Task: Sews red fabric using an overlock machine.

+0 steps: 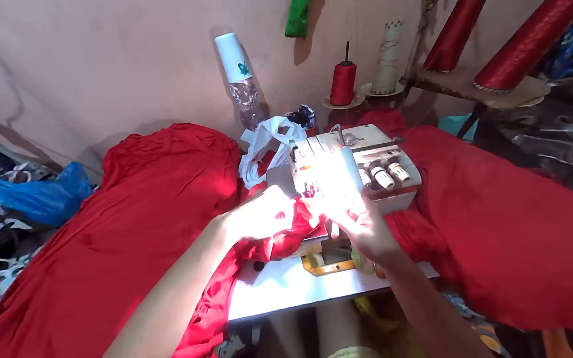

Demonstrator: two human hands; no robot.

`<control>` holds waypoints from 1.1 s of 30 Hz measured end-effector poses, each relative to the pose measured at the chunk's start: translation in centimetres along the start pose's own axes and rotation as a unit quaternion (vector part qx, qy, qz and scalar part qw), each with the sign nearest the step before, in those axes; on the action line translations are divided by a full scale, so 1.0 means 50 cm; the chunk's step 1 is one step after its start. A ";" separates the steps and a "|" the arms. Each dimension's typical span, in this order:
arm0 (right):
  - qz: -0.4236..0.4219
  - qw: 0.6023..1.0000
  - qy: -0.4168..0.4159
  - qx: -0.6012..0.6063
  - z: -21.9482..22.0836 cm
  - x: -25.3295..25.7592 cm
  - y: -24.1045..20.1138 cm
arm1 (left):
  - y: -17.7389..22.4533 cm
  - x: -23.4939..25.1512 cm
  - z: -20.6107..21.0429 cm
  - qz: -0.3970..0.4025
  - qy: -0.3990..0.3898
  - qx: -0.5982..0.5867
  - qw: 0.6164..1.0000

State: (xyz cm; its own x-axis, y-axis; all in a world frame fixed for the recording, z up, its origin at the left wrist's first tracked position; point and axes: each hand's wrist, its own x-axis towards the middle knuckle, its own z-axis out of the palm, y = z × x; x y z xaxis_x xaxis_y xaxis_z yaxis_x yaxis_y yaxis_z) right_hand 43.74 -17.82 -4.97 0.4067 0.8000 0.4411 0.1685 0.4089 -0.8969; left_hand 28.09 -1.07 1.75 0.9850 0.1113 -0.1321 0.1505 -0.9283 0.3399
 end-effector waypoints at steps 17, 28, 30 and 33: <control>-0.052 0.996 0.008 0.073 0.026 -0.028 0.013 | 0.028 -0.017 0.028 0.003 0.174 -0.203 0.964; -0.054 0.998 -0.017 0.035 0.025 -0.045 0.016 | 0.032 -0.025 0.019 -0.117 0.082 -0.065 0.988; -0.052 0.998 -0.017 0.027 0.023 -0.046 0.014 | 0.038 -0.025 0.018 -0.124 0.094 -0.068 0.985; -0.055 0.998 -0.023 0.031 0.022 -0.047 0.015 | 0.051 -0.019 0.022 -0.129 0.086 -0.065 0.986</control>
State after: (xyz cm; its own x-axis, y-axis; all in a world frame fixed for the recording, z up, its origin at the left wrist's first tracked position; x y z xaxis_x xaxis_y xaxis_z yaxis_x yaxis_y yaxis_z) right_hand 41.94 -18.93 -6.62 0.3472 0.7677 0.5386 0.1540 0.5199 -0.8402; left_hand 27.45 -3.91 1.70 0.9105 0.4068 -0.0737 0.3965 -0.8087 0.4345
